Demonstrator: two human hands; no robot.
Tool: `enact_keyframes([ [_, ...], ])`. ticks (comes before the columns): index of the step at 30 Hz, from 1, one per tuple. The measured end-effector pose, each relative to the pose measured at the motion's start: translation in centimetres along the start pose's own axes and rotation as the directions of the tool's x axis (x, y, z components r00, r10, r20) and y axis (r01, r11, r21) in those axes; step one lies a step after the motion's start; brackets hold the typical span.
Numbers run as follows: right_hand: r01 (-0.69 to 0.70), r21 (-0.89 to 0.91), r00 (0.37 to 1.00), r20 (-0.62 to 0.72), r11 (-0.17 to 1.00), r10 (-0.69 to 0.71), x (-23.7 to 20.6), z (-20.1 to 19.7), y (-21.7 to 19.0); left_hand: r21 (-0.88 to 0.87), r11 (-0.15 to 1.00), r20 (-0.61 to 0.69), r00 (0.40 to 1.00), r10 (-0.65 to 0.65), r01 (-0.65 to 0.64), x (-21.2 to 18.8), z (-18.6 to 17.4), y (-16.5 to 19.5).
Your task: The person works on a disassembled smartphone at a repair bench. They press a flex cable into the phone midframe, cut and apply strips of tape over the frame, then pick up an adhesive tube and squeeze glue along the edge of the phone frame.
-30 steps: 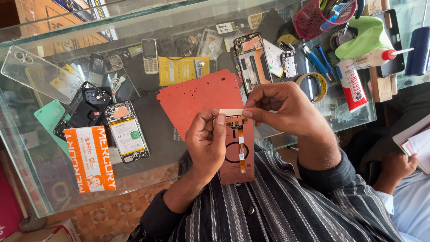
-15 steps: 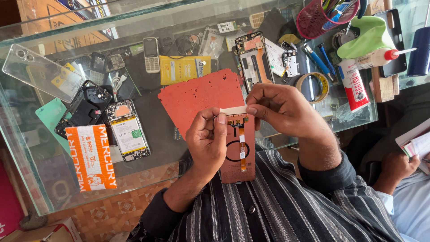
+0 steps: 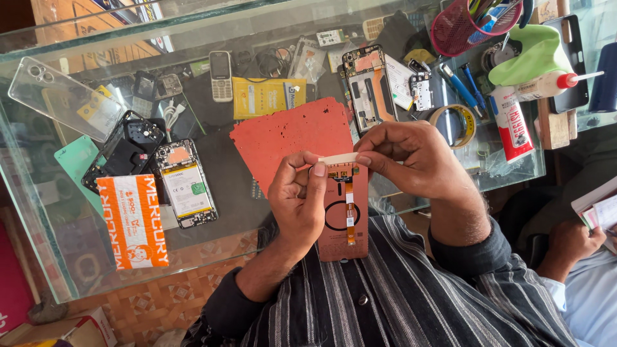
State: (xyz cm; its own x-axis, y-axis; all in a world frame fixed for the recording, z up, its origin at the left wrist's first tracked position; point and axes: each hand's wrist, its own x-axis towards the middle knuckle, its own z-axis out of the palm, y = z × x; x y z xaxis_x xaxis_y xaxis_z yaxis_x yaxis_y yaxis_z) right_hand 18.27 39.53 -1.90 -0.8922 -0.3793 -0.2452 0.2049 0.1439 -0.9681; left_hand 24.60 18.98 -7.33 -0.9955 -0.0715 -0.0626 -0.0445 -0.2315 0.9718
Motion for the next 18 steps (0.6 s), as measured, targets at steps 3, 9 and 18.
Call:
enact_keyframes([
  [3,0.027,-0.002,0.999,0.019,1.000,-0.027,0.0,-0.1,0.3,-0.037,0.999,0.018,1.000,0.008,-0.007,-0.1,-0.3,-0.4],
  [9,0.085,0.025,0.994,0.069,0.996,-0.087,0.2,-0.5,1.0,-0.056,0.998,0.026,1.000,0.002,-0.001,-0.2,-0.3,-0.5],
  [18,0.052,0.199,0.992,0.102,0.979,-0.073,-0.5,-0.6,0.8,-0.046,0.999,0.027,1.000,-0.009,0.011,-0.4,-0.4,-0.1],
])
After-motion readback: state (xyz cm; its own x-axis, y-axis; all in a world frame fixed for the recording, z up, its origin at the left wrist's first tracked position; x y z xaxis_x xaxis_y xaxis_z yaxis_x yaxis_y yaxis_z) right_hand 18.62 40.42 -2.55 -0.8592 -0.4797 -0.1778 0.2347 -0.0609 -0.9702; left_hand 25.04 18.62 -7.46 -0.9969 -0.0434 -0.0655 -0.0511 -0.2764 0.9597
